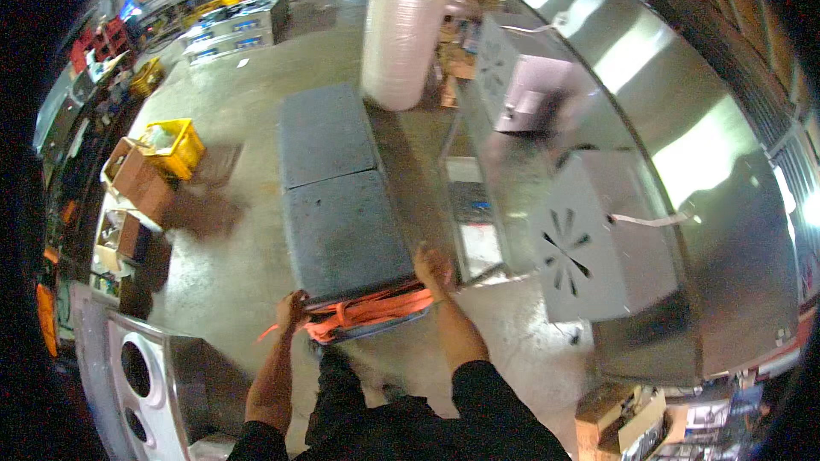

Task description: The person scrubs a stainless steel surface with a green scouring pad, then walks through a warehouse to move a wrapped metal unit and a hand truck. They handle a plastic-wrapped item and reposition a hand truck across the floor.

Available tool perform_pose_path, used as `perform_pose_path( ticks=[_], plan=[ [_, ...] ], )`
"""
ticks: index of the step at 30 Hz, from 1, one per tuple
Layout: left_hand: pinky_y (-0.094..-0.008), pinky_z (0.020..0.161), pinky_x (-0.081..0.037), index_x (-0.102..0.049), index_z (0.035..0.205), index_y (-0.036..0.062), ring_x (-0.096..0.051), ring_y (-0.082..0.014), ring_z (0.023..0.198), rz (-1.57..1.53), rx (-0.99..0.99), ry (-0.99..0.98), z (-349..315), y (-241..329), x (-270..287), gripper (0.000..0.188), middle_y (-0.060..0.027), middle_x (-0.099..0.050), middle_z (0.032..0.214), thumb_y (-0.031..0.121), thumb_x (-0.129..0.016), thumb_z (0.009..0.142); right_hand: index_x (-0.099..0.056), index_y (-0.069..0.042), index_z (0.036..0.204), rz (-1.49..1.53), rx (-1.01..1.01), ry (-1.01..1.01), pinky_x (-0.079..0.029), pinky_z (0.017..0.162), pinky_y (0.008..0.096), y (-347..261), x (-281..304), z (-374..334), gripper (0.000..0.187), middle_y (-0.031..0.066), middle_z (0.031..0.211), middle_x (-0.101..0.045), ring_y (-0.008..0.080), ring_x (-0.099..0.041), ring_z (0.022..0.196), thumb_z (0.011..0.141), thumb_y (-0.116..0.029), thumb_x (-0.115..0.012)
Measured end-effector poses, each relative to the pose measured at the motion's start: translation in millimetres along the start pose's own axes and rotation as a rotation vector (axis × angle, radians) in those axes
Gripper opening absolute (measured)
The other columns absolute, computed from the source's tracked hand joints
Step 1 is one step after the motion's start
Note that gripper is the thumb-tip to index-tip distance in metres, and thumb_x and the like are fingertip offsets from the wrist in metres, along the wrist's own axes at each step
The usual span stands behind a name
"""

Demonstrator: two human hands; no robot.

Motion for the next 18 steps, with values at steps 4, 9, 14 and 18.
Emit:
perform_pose_path(
  ticks=[4, 9, 14, 18],
  plan=[
    [-0.0481, 0.074, -0.055, -0.069, 0.097, 0.0116, -0.069, -0.0397, 0.086, -0.042, -0.07, 0.078, 113, -31, 21, 0.027, -0.0156, -0.07, 0.094, 0.009, -0.069, 0.07, -0.069, -0.005, 0.114, -0.087, -0.013, -0.136, -0.053, 0.063, 0.0462, -51, -46, 94, 0.032, 0.0142, 0.078, -0.07, 0.0329, -0.067, 0.069, 0.099, -0.03, -0.055],
    [-0.0481, 0.07, -0.055, -0.069, 0.085, 0.0075, -0.069, -0.0384, 0.08, -0.035, -0.13, 0.095, 248, -38, 75, 0.013, -0.0178, -0.07, 0.083, 0.013, -0.07, 0.074, -0.073, -0.003, 0.099, -0.061, -0.165, 0.029, -0.051, 0.081, 0.0612, -110, -98, 213, 0.055, 0.0226, 0.084, -0.072, 0.0411, -0.07, 0.082, 0.104, -0.045, -0.039],
    [-0.0485, 0.068, -0.053, -0.067, 0.093, 0.0101, -0.068, -0.0395, 0.079, -0.034, -0.118, 0.062, 370, -83, 103, 0.018, -0.016, -0.068, 0.081, 0.014, -0.07, 0.076, -0.075, -0.001, 0.086, 0.161, -0.405, -0.082, -0.053, 0.084, 0.0557, -206, -112, 314, 0.069, 0.0264, 0.089, -0.071, 0.0454, -0.069, 0.089, 0.103, -0.055, -0.035],
    [-0.0469, 0.071, -0.053, -0.065, 0.096, 0.009, -0.068, -0.0383, 0.083, -0.057, -0.144, 0.094, 477, -108, 114, 0.026, -0.0162, -0.068, 0.09, 0.01, -0.076, 0.072, -0.075, -0.001, 0.087, 0.213, -0.425, -0.069, -0.052, 0.079, 0.0541, -241, -150, 403, 0.07, 0.0281, 0.092, -0.07, 0.0462, -0.068, 0.091, 0.102, -0.057, -0.036]
  ],
)
Point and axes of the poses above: each hand's wrist, its own z-axis towards the middle knuckle, its own x-axis out of the back of the hand, y = z × x, the point moved 3 cm from there along z, towards the middle knuckle
